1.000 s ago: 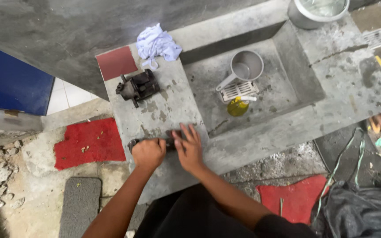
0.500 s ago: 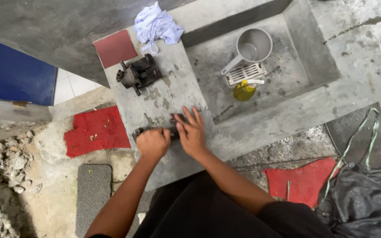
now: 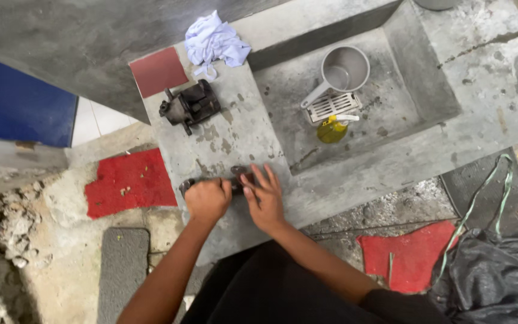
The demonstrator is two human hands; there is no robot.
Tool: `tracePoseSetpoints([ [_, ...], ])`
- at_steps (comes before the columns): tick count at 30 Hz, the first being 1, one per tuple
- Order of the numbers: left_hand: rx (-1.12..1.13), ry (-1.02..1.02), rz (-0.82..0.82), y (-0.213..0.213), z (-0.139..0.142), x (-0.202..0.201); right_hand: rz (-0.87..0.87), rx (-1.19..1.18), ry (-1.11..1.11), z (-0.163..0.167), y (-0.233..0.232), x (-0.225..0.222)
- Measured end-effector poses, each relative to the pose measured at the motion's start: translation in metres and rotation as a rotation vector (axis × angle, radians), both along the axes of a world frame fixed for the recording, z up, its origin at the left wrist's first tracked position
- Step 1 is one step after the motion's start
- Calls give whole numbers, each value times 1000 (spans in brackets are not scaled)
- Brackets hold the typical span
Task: The person tears a sheet of sandpaper in half and uses one piece to sand a small metal part on a concrete countertop. The person repeatedly rubs the sandpaper over the part's surfaces while holding it steady with the other hand.
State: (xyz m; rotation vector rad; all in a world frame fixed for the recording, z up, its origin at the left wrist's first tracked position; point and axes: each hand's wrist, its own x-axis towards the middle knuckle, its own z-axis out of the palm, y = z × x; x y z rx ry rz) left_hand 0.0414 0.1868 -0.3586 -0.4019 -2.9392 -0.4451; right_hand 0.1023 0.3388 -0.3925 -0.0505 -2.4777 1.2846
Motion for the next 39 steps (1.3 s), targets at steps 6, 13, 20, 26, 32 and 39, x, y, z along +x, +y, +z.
tracePoseSetpoints([
  [6, -32, -65, 13, 3, 4, 1, -3, -7, -4, 3, 1, 7],
  [13, -72, -64, -18, 7, 4, 4, -45, -43, -54, 2, 5, 0],
  [20, -5, -34, 0, 3, 0, 7, -3, 11, -54, 0, 3, 10],
  [26, -39, -71, 4, 0, 0, 6, -10, -63, -8, 0, -4, 9],
  [32, -22, -26, 0, 0, -1, 9, -20, -45, -28, -7, -3, 12],
  [39, -37, -39, 22, 4, 1, 9, -13, -21, -57, -7, -1, 15],
])
